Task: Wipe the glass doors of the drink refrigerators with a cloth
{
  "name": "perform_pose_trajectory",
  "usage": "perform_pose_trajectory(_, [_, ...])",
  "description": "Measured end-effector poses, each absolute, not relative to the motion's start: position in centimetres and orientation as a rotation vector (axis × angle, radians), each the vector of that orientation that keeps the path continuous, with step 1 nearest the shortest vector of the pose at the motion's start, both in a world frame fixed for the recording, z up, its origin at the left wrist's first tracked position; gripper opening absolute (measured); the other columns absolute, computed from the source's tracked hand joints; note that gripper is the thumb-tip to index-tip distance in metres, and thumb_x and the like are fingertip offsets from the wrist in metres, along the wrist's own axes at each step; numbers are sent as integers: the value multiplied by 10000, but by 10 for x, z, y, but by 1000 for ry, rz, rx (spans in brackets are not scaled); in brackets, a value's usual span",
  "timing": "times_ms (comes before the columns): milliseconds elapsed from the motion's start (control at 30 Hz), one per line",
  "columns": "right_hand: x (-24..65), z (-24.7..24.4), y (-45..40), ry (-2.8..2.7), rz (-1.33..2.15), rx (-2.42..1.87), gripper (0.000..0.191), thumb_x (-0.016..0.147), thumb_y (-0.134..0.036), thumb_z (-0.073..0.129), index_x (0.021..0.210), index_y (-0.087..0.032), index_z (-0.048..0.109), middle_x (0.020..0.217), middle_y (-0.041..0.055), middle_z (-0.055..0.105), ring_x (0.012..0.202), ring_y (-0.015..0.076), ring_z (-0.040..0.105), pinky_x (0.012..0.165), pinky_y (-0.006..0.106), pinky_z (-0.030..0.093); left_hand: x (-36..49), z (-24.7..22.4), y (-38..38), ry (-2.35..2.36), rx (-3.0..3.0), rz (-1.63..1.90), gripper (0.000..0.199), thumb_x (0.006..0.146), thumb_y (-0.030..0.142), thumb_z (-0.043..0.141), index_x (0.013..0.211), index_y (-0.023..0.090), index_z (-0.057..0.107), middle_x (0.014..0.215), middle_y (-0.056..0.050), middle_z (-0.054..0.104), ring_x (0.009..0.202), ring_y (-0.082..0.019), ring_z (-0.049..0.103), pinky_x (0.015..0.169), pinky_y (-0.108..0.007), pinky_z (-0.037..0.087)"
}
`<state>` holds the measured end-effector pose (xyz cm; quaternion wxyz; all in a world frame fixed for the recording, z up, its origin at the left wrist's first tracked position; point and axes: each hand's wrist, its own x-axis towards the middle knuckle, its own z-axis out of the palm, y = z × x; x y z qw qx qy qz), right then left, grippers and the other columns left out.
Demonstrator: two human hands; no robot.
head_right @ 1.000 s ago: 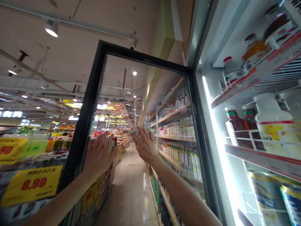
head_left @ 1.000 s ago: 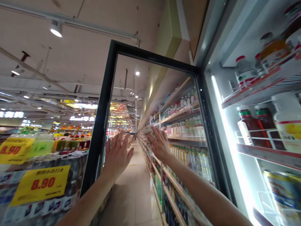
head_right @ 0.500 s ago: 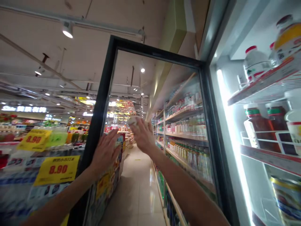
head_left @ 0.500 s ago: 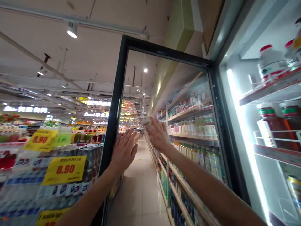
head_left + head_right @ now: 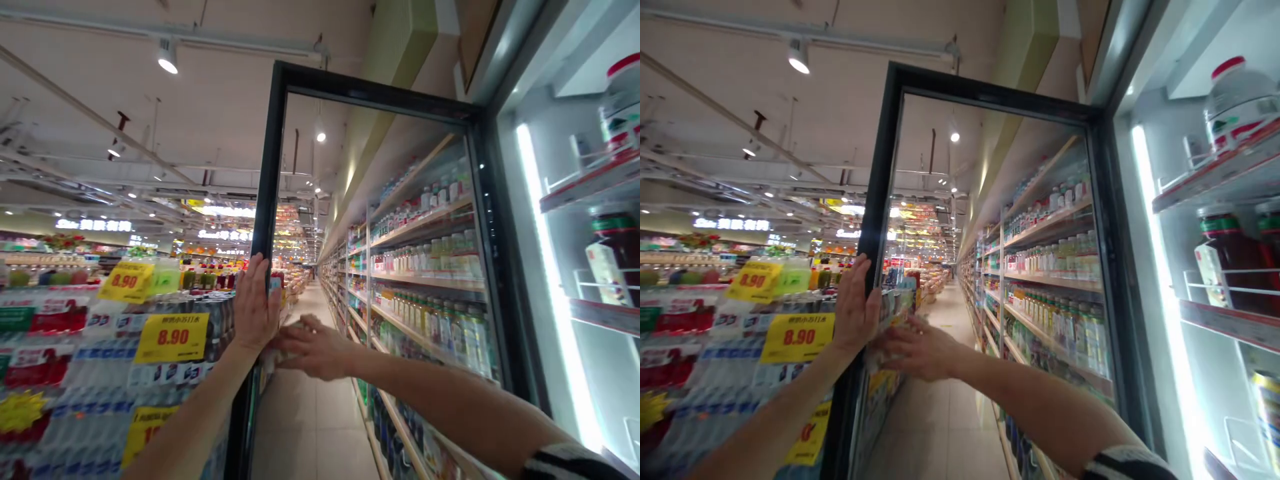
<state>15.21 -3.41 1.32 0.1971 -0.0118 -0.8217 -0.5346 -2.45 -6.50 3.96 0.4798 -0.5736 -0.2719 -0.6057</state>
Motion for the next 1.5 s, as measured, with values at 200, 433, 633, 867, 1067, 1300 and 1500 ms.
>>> perform_pose_trajectory(200, [183, 89, -18, -1838, -1240, -640, 444, 907, -245, 436, 1343, -328, 428, 1500, 43, 325, 1375, 263, 260, 1072, 514, 236, -29, 38, -57, -638, -1443, -1367, 507, 919, 326, 346, 1393, 150, 312, 1429, -156, 407, 1364, -214, 324, 1119, -401, 249])
perform_pose_trajectory(433, [205, -2, -24, -2146, -1364, -387, 473, 863, -236, 493, 1325, -330, 451, 1483, 15, 359, 1385, 234, 249, 1115, 480, 176, -30, 38, -54, -650, -1427, -1323, 485, 911, 307, 373, 1360, 125, 363, 1384, -178, 455, 1351, -206, 346, 1115, -393, 253])
perform_pose_trajectory(633, [208, -33, -13, -2143, -1381, -278, 406, 869, -283, 495, 1272, -337, 511, 1481, 0, 369, 1390, 198, 242, 1130, 454, 133, -25, 37, -54, -704, -1406, -1259, 497, 903, 318, 396, 1362, 130, 368, 1389, -169, 456, 1353, -212, 345, 1125, -405, 228])
perform_pose_trajectory(867, [230, 18, -7, -1653, -1176, -726, 417, 887, -264, 486, 1298, -334, 496, 1489, 51, 343, 1385, 230, 258, 1117, 471, 183, 11, 1, -41, -914, -1502, -1160, 537, 901, 320, 412, 1401, 142, 335, 1482, -169, 313, 1409, -262, 204, 1121, -461, 219])
perform_pose_trajectory(1067, [240, -101, -27, -2092, -1342, -401, 436, 846, -283, 541, 1267, -394, 509, 1432, -27, 436, 1375, 191, 272, 1153, 439, 101, 14, -12, -39, -928, -1473, -1167, 599, 892, 341, 444, 1442, 190, 259, 1505, -144, 262, 1416, -260, 175, 1128, -492, 197])
perform_pose_trajectory(1300, [278, -14, -7, -1395, -1041, -925, 443, 875, -204, 430, 1305, -292, 495, 1505, 70, 302, 1388, 248, 256, 1076, 481, 260, 18, -13, -37, -908, -1474, -1218, 631, 889, 320, 469, 1457, 221, 211, 1516, -125, 230, 1420, -249, 155, 1143, -494, 152])
perform_pose_trajectory(1500, [262, -81, -19, -1769, -1259, -671, 422, 855, -267, 516, 1261, -381, 520, 1426, 9, 428, 1370, 205, 289, 1133, 437, 194, 46, -39, -39, -848, -1535, -1170, 648, 872, 352, 512, 1448, 234, 241, 1499, -120, 275, 1413, -258, 179, 1147, -514, 94])
